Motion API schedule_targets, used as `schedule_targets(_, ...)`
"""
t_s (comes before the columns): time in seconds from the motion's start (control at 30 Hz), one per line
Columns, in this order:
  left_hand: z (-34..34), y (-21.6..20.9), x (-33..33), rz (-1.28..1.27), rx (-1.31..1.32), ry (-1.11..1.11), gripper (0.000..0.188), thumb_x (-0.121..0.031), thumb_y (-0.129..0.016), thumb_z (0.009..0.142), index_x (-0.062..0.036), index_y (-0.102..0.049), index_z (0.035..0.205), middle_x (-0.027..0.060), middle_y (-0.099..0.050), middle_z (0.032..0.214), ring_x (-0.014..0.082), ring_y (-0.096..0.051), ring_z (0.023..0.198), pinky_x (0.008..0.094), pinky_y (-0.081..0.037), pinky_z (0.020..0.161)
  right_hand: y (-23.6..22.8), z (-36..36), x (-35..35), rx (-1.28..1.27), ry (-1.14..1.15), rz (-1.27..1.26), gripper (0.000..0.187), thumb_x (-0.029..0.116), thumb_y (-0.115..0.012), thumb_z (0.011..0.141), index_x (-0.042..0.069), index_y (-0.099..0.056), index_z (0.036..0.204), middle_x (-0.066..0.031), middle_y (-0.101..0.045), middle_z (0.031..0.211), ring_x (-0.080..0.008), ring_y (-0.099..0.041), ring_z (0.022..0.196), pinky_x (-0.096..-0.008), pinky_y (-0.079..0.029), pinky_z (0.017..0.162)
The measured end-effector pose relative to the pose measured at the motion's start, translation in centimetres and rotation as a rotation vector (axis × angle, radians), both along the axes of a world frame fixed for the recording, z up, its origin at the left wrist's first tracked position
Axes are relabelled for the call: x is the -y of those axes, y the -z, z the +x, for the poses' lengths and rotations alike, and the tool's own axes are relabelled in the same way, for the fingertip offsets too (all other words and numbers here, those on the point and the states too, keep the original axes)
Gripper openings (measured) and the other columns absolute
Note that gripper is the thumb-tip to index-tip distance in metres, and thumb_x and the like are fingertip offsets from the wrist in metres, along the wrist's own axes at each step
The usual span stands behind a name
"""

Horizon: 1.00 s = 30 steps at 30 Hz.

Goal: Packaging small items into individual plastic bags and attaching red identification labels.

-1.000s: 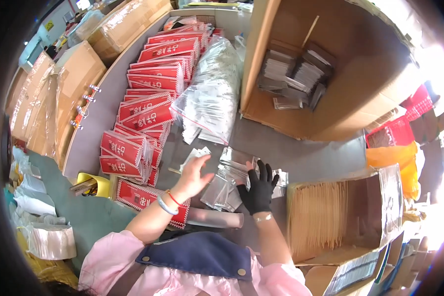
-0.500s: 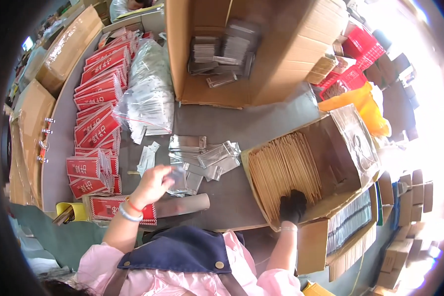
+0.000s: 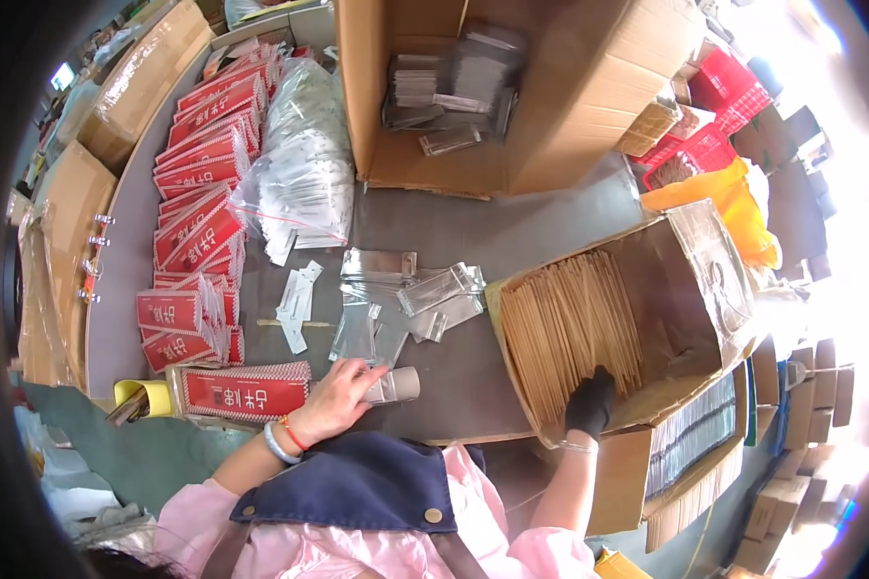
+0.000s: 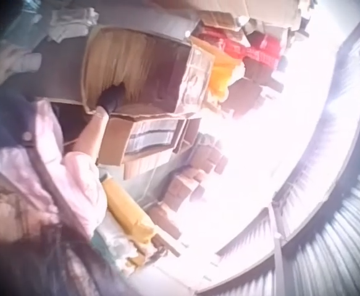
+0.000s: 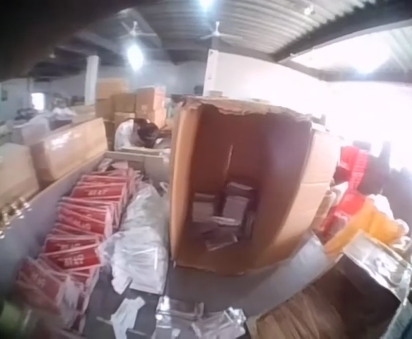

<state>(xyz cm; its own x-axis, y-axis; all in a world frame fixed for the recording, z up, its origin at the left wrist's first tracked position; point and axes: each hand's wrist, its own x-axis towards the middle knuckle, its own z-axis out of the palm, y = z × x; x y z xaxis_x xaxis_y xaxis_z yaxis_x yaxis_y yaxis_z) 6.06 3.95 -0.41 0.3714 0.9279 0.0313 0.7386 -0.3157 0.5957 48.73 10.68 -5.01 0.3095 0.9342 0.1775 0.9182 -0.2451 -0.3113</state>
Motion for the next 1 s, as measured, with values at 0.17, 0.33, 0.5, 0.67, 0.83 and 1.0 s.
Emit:
schedule_targets(0.17, -1.7, -1.1, 1.3, 0.017, 0.233, -0.104, 0.058, 0.001, -0.071, 0.075, -0.0063, -0.056, 0.131, 0.0168, -0.054, 0.119, 0.0360, -0.056, 0.112, 0.0413, -0.049, 0.094, -1.7, -3.0, 0.4, -0.261, -0.075, 0.140, 0.032, 0.009, -0.054, 0.092, -0.006, -0.060, 0.120, -0.0231, -0.067, 0.107, -0.0392, -0.064, 0.097, -0.0416, -0.051, 0.087)
schedule_targets(0.33, -6.2, -1.8, 3.7, 0.019, 0.074, -0.259, 0.067, -0.011, -0.082, 0.065, -0.0024, -0.057, 0.126, 0.0155, -0.055, 0.120, 0.0354, -0.051, 0.115, 0.0448, -0.044, 0.099, -3.4, -13.7, 0.9, -0.313, -0.941, -0.145, 0.025, 0.003, -0.063, 0.084, 0.006, -0.067, 0.108, -0.0148, -0.059, 0.083, -0.0354, -0.060, 0.081, -0.0417, -0.050, 0.071)
schedule_targets(0.5, -7.1, -1.1, 5.6, 0.105, -0.120, -0.247, 0.073, -0.020, -0.087, 0.058, -0.0012, -0.060, 0.122, 0.0114, -0.055, 0.125, 0.0325, -0.049, 0.115, 0.0467, -0.039, 0.102, -2.8, -16.1, 0.2, 0.026, -1.097, -0.325, 0.041, 0.012, -0.066, 0.079, 0.022, -0.068, 0.119, -0.0111, -0.062, 0.088, -0.0314, -0.062, 0.085, -0.0441, -0.050, 0.075)
schedule_targets(0.67, -4.7, -0.2, 4.1, 0.139, -0.061, -0.247, 0.069, -0.022, -0.086, 0.059, -0.0012, -0.061, 0.120, 0.0093, -0.057, 0.119, 0.0307, -0.050, 0.111, 0.0450, -0.040, 0.098, -0.3, -20.5, 0.8, -0.177, -1.195, -0.162, 0.034, 0.013, -0.068, 0.080, 0.022, -0.072, 0.112, -0.0083, -0.068, 0.092, -0.0290, -0.063, 0.090, -0.0420, -0.051, 0.078)
schedule_targets(0.83, -4.1, 0.3, 3.7, 0.154, -0.124, -0.228, 0.067, -0.022, -0.085, 0.058, -0.0009, -0.060, 0.118, 0.0100, -0.055, 0.119, 0.0299, -0.050, 0.110, 0.0446, -0.039, 0.098, 0.2, -21.0, 0.4, -0.430, -0.954, -0.137, 0.013, 0.009, -0.073, 0.079, 0.011, -0.074, 0.092, -0.0082, -0.069, 0.092, -0.0271, -0.066, 0.086, -0.0370, -0.053, 0.078)
schedule_targets(1.0, -3.8, 0.3, 2.4, 0.155, -0.131, -0.190, 0.044, -0.027, -0.062, 0.085, -0.0034, -0.060, 0.122, 0.0097, -0.056, 0.115, 0.0290, -0.051, 0.107, 0.0425, -0.041, 0.091, -0.3, -28.6, 3.6, -1.124, -1.002, -0.479, 0.032, 0.009, -0.076, 0.077, 0.004, -0.059, 0.104, -0.0151, -0.061, 0.098, -0.0350, -0.064, 0.088, -0.0401, -0.052, 0.077)
